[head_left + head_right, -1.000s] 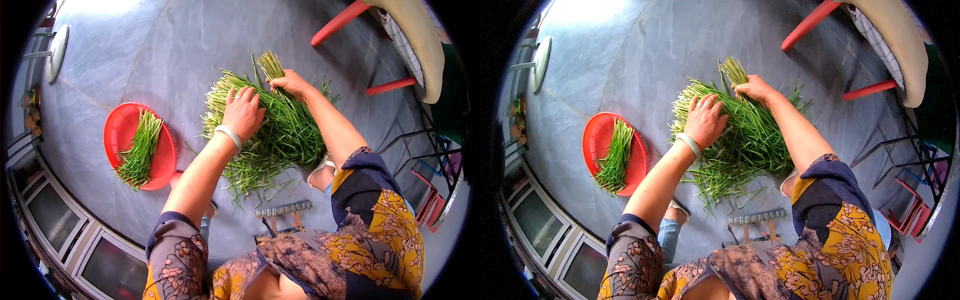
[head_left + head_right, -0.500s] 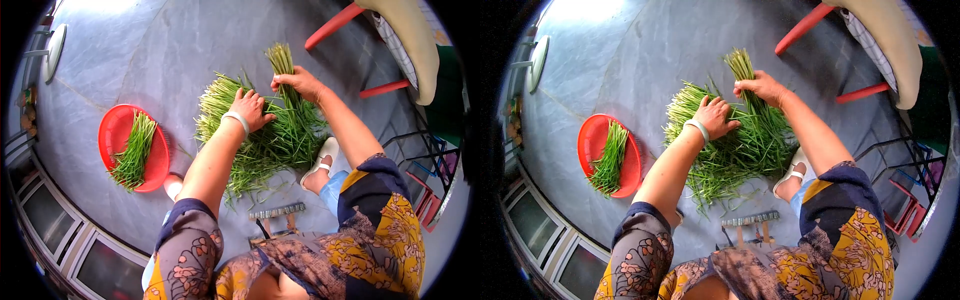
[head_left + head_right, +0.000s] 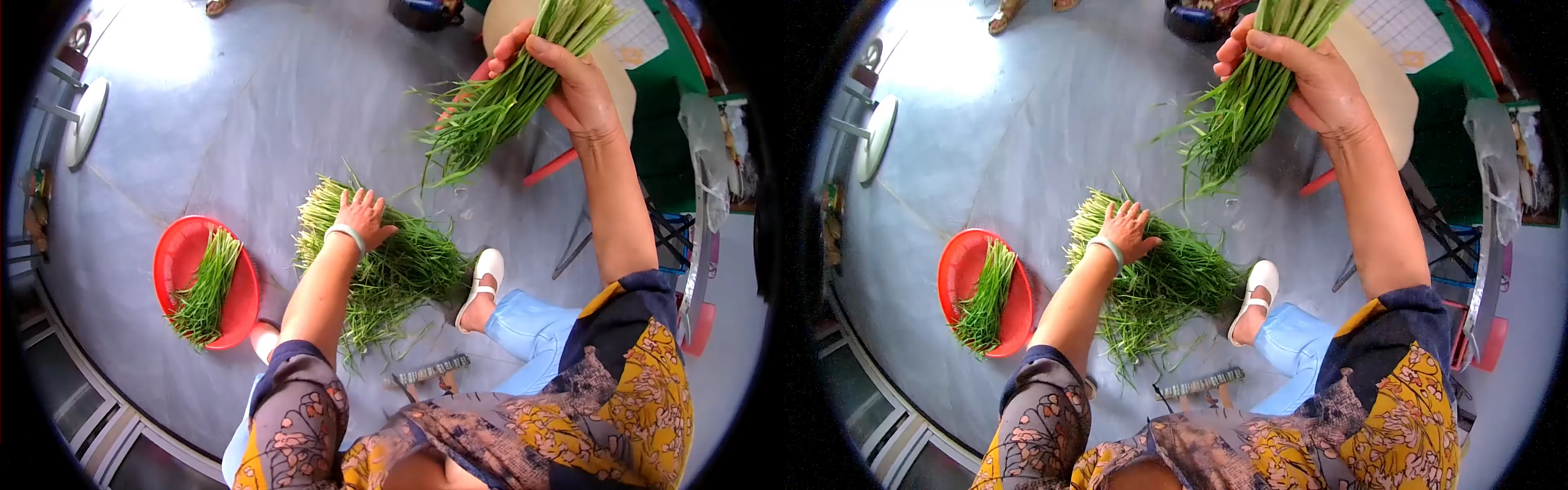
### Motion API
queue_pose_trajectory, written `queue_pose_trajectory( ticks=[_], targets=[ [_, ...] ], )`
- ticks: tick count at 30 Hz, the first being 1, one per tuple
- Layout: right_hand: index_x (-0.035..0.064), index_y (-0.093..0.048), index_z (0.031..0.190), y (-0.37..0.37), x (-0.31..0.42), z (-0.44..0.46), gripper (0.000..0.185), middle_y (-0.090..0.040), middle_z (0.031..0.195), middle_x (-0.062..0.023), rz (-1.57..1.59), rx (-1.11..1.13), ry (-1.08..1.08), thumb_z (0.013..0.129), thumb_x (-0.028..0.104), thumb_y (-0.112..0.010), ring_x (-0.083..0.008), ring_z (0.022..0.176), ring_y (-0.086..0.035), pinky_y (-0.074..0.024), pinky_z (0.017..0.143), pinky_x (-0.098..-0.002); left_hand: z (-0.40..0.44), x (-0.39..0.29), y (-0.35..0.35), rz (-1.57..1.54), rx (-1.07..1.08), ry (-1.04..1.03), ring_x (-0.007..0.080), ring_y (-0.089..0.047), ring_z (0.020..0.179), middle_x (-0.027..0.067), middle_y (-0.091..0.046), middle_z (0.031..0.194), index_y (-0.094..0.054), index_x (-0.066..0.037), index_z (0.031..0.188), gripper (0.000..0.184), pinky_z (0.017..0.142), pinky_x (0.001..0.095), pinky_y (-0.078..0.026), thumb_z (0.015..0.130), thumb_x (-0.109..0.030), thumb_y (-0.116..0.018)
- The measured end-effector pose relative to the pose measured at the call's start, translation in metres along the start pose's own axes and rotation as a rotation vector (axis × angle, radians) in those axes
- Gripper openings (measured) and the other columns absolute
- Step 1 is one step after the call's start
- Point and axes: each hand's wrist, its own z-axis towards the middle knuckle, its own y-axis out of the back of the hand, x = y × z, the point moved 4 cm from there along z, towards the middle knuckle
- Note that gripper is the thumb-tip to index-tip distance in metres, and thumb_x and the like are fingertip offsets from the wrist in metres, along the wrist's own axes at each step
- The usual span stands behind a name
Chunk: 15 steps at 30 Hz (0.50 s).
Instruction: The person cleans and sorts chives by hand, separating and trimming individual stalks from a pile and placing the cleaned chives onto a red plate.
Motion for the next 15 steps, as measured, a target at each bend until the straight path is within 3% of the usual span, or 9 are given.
queue_pose_trajectory(
  ticks=[2, 3, 5, 7, 8, 11, 14, 15],
  targets=[
    [0.0006, -0.058, 0.108, 0.001, 0.019, -0.011, 0.024, -0.066, 0.096, -0.0123, 0.137, -0.069, -0.028, 0.092, 0.019, -0.058, -0.0245, 0.091, -0.067, -0.0558, 0.080, -0.0371, -0.007, 0.006, 0.024, -0.083, -0.032, 0.065, 0.0320, -0.028, 0.141, 0.0164, -0.035, 0.149, -0.042, -0.008, 0.139, 0.065, 0.115, 0.0537, -0.017, 0.087, -0.043, -0.058],
    [0.0001, -0.059, 0.109, 0.001, 0.023, -0.017, 0.026, -0.067, 0.096, -0.0133, 0.211, -0.102, -0.041, 0.091, 0.018, -0.059, -0.0254, 0.091, -0.068, -0.0562, 0.079, -0.0370, -0.011, 0.010, 0.040, -0.124, -0.150, 0.120, 0.0312, -0.036, 0.137, 0.0173, -0.041, 0.145, -0.041, -0.009, 0.140, 0.061, 0.112, 0.0486, -0.028, 0.086, -0.029, -0.060],
    [-0.0013, -0.056, 0.111, 0.000, 0.019, -0.028, 0.027, -0.067, 0.096, -0.0147, 0.335, -0.150, -0.112, 0.092, 0.018, -0.059, -0.0248, 0.090, -0.068, -0.0576, 0.075, -0.0361, -0.017, 0.030, 0.072, -0.548, -0.476, 0.203, 0.0326, -0.051, 0.124, 0.0186, -0.053, 0.133, -0.048, -0.006, 0.134, 0.052, 0.102, 0.0416, -0.041, 0.085, -0.017, -0.060],
    [-0.0014, -0.056, 0.110, -0.009, 0.018, -0.042, 0.027, -0.067, 0.095, -0.0151, 0.404, -0.160, -0.155, 0.092, 0.018, -0.059, -0.0246, 0.089, -0.068, -0.0580, 0.073, -0.0356, -0.043, 0.014, 0.128, -0.729, -0.656, 0.182, 0.0281, -0.063, 0.104, 0.0173, -0.064, 0.115, -0.057, -0.003, 0.124, 0.039, 0.090, 0.0337, -0.048, 0.086, -0.009, -0.058],
    [-0.0015, -0.056, 0.110, -0.017, 0.019, -0.050, 0.026, -0.067, 0.095, -0.0152, 0.433, -0.182, -0.196, 0.092, 0.017, -0.059, -0.0247, 0.089, -0.068, -0.0582, 0.073, -0.0360, -0.055, 0.004, 0.152, -0.925, -0.731, 0.138, 0.0244, -0.062, 0.080, 0.0163, -0.065, 0.101, -0.061, -0.002, 0.115, 0.030, 0.079, 0.0341, -0.049, 0.086, -0.010, -0.059],
    [-0.0017, -0.055, 0.110, -0.034, 0.020, -0.075, 0.027, -0.067, 0.092, -0.0148, 0.538, -0.223, -0.275, 0.092, 0.017, -0.059, -0.0246, 0.087, -0.068, -0.0584, 0.072, -0.0375, -0.109, -0.044, 0.218, -1.130, -1.065, 0.004, 0.0199, -0.060, 0.076, 0.0145, -0.064, 0.091, -0.062, 0.000, 0.107, 0.021, 0.074, 0.0316, -0.048, 0.088, -0.007, -0.057],
    [-0.0008, -0.057, 0.107, -0.048, 0.031, -0.107, 0.024, -0.066, 0.088, -0.0134, 0.611, -0.282, -0.272, 0.091, 0.016, -0.060, -0.0245, 0.083, -0.068, -0.0586, 0.071, -0.0382, -0.168, -0.104, 0.246, -0.995, -1.115, -0.021, 0.0179, -0.059, 0.075, 0.0120, -0.061, 0.085, -0.062, 0.001, 0.097, 0.012, 0.072, 0.0298, -0.048, 0.088, -0.005, -0.059],
    [-0.0006, -0.057, 0.106, -0.050, 0.034, -0.117, 0.023, -0.067, 0.088, -0.0132, 0.630, -0.287, -0.257, 0.091, 0.016, -0.061, -0.0244, 0.082, -0.068, -0.0586, 0.071, -0.0383, -0.184, -0.128, 0.250, -0.835, -1.115, -0.052, 0.0057, -0.048, 0.071, -0.0002, -0.056, 0.079, -0.060, 0.000, 0.090, 0.005, 0.066, 0.0224, -0.042, 0.089, -0.004, -0.062]
  ],
)
